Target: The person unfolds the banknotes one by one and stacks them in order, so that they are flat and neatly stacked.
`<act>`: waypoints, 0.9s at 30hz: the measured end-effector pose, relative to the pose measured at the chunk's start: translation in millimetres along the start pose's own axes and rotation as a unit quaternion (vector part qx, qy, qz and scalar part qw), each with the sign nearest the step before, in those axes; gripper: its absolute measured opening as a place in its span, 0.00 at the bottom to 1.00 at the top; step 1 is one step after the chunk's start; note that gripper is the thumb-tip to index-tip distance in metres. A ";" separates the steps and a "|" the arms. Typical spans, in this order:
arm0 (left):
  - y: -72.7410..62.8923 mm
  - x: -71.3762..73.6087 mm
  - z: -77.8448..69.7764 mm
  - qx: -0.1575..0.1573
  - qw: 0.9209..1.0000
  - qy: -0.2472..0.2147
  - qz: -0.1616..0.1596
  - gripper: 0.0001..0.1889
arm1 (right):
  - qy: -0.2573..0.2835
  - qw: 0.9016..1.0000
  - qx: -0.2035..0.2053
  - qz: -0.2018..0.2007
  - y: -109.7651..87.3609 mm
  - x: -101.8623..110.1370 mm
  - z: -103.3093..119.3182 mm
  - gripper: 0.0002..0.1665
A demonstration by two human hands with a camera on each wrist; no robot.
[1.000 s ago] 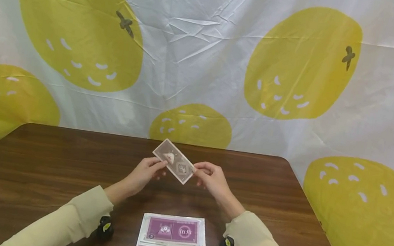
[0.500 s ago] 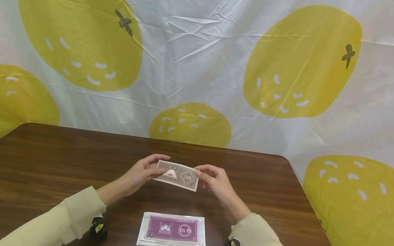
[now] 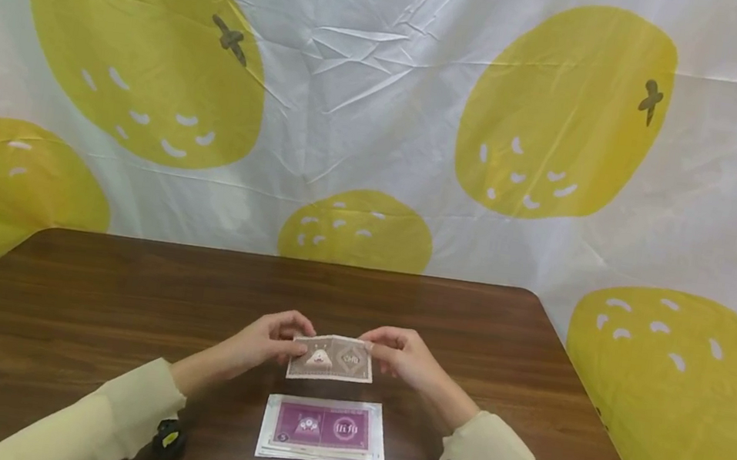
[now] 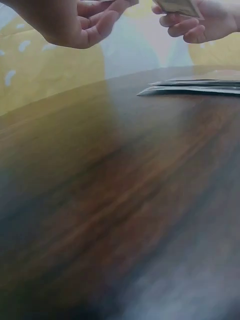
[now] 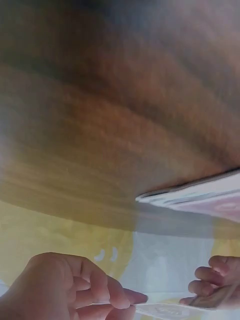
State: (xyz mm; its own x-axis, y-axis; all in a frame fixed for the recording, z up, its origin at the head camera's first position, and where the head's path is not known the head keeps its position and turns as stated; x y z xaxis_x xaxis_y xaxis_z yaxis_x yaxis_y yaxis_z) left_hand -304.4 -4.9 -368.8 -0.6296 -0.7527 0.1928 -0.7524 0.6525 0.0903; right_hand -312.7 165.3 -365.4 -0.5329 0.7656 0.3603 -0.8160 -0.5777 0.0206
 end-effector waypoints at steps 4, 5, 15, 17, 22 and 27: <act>-0.8 -7.4 2.6 -0.009 0.999 0.029 0.036 0.09 | -0.015 1.000 -0.006 0.025 -5.9 -6.1 -3.4 0.12; -1.4 -9.8 2.9 -0.012 0.998 0.029 0.046 0.09 | -0.015 0.999 -0.005 0.031 -7.4 -7.8 -4.2 0.11; -10.0 -29.5 7.4 0.003 0.986 0.114 0.119 0.06 | -0.028 0.994 0.003 0.108 -21.7 -28.4 -14.6 0.10; -11.6 -32.7 7.8 0.005 0.979 0.158 0.127 0.06 | -0.044 0.992 0.006 0.121 -23.9 -31.9 -15.9 0.09; -13.7 -39.0 9.0 0.007 0.958 0.255 0.133 0.07 | -0.065 0.986 0.028 0.149 -26.4 -39.6 -16.0 0.08; -14.7 -43.7 8.8 0.002 0.945 0.300 0.133 0.07 | -0.090 0.984 0.030 0.148 -25.5 -42.4 -18.3 0.07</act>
State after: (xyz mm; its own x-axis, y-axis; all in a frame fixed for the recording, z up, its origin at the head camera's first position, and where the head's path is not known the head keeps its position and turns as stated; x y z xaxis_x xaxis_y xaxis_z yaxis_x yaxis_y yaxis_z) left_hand -267.5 17.6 -387.2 -0.5750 -0.3762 0.7266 -0.5846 0.8101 -0.0432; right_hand -273.4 152.8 -398.3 -0.6922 0.5022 0.5184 -0.6141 -0.7872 -0.0574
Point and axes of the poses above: each hand's wrist, its own y-axis towards the middle knuckle, its own x-axis out of the back of the hand, z = x × y, the point moved 9 cm from there along y, towards the middle knuckle, and after that the axes turned 9 degrees about z, right-handed, at the moved point
